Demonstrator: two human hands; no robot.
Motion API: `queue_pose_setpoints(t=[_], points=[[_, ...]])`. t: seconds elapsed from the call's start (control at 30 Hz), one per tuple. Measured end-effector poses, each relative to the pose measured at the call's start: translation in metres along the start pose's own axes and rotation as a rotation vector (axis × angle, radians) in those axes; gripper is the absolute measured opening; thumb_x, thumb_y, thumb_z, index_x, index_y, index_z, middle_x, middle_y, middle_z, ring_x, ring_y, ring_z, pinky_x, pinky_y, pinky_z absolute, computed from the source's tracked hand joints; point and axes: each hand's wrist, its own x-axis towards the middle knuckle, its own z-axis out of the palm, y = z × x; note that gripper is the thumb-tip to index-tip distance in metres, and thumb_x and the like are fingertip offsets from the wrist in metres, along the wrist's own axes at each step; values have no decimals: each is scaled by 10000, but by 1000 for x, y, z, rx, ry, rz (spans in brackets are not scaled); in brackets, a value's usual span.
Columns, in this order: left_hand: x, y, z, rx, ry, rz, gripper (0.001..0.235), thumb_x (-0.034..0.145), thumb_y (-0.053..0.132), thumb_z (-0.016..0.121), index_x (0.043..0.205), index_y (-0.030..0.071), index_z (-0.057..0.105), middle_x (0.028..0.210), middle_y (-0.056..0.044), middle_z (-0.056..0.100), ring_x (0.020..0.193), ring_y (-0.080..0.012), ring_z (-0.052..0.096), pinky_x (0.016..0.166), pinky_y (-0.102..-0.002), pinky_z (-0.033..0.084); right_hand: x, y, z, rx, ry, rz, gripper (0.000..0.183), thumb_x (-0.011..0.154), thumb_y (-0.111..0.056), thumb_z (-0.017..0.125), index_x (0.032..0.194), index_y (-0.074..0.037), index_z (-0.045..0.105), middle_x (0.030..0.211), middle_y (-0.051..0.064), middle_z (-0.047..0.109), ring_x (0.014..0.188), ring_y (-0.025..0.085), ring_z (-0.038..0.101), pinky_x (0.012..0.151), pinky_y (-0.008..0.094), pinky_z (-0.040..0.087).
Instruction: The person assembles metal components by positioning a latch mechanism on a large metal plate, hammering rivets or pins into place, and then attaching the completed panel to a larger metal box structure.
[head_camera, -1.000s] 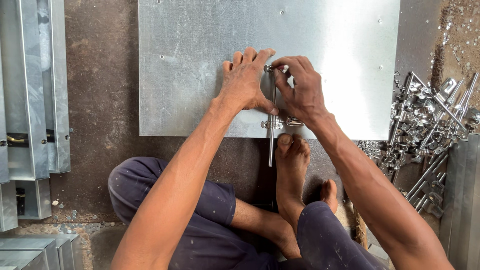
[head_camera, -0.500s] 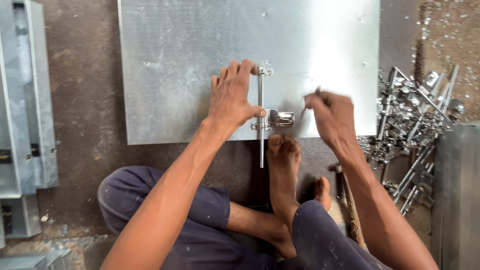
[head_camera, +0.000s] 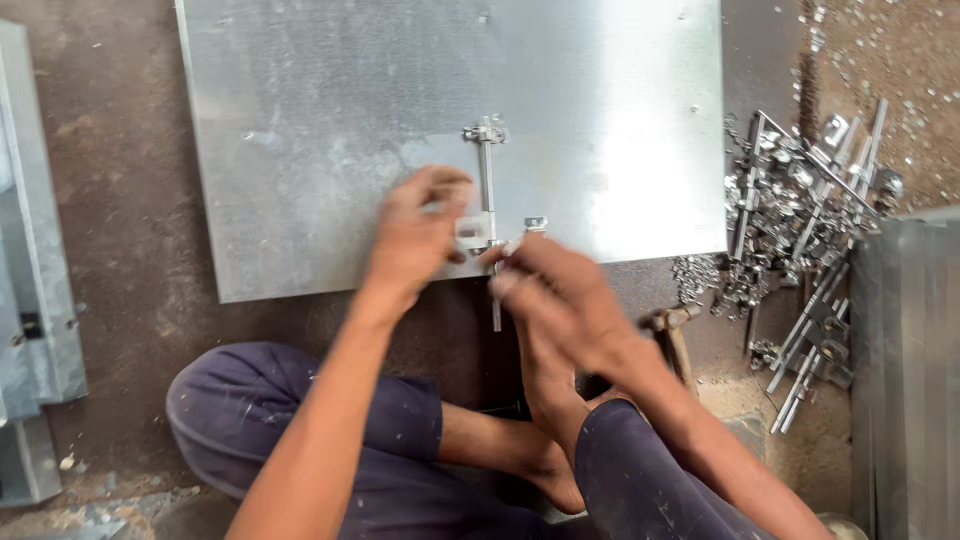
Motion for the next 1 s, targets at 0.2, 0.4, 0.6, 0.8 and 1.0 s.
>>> queue_pose_setpoints(t=[0.2, 0.4, 0.6, 0.8, 1.0], points=[[-12, -23, -19, 484, 179, 476, 160, 946, 313, 732, 1016, 174, 771, 1086, -23, 710, 1004, -198, 681, 825, -389, 587, -2, 34, -11, -243, 341, -177, 148, 1047, -97, 615, 1166, -14, 644, 1019, 83, 730, 816, 133, 742, 630, 249, 623], [11, -36, 25, 830, -33, 829, 334, 758, 310, 857, 1070, 209, 793, 1176, -21, 611, 1115, -224, 488, 1025, -414, 355, -6, 71, -5, -446, 338, -305, 173, 1026, -76, 665, 1185, -9, 644, 1110, 144, 693, 857, 171, 731, 616, 242, 619], [18, -42, 32, 885, 13, 770, 307, 687, 324, 891, 979, 263, 817, 1129, 36, 579, 1129, -215, 475, 1009, -412, 360, -6, 60, -2, -508, 312, -314, 207, 994, -72, 696, 1194, -40, 656, 1154, 101, 680, 902, 188, 687, 686, 283, 597], [21, -43, 34, 842, 15, 736, 306, 648, 334, 905, 940, 281, 831, 1099, 50, 573, 1109, -202, 469, 1051, -409, 360, -4, 61, -6, -528, 253, -309, 234, 986, -91, 708, 1211, -59, 655, 1159, 85, 664, 932, 178, 684, 676, 263, 598], [22, -45, 34, 864, 10, 718, 290, 656, 362, 905, 922, 274, 830, 1087, 37, 564, 1103, -214, 467, 1038, -420, 361, -1, 67, -13, -521, 312, -336, 175, 1024, -66, 671, 1199, -60, 655, 1144, 84, 666, 936, 158, 686, 644, 235, 591]])
